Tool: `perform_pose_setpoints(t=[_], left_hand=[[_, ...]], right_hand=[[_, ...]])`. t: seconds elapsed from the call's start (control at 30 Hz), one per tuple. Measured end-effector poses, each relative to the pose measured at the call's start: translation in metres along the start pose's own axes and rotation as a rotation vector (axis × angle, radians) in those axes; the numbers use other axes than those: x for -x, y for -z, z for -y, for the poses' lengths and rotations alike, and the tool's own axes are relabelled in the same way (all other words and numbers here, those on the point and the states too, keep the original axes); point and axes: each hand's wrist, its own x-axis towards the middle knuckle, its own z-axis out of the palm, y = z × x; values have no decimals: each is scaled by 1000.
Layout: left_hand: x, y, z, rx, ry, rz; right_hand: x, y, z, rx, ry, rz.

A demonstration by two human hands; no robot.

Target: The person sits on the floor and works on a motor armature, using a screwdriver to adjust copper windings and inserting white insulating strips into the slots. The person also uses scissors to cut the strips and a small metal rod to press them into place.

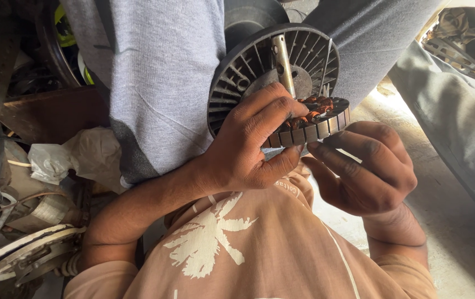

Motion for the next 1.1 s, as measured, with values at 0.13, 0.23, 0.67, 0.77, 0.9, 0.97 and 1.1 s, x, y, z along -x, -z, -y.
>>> perform_pose_setpoints(t=[0.13,0.23,0.67,0.77,0.9,0.97,1.1], left_hand=[[1,1,-1,-36,5,14],[0,1,0,-43,8,34],[4,-7,13,-224,-120,-52],[5,-8,19,-335,-235,-84],[4,-5,20,-357,-266,-83],[1,-4,21,-353,-267,-99],[-5,-6,23,-337,-273,-158]], right_hand=[[15,-1,-6,45,21,-4],[17,-2,-9,69,47,-18],[16,-31,-16,-705,-470,-312],[22,-36,-20,-750,-487,-353],[27,-33,-22,-744,-484,-303],[28,-36,-34,-751,-424,-292],[33,-37,-42,-801,-380,-280]])
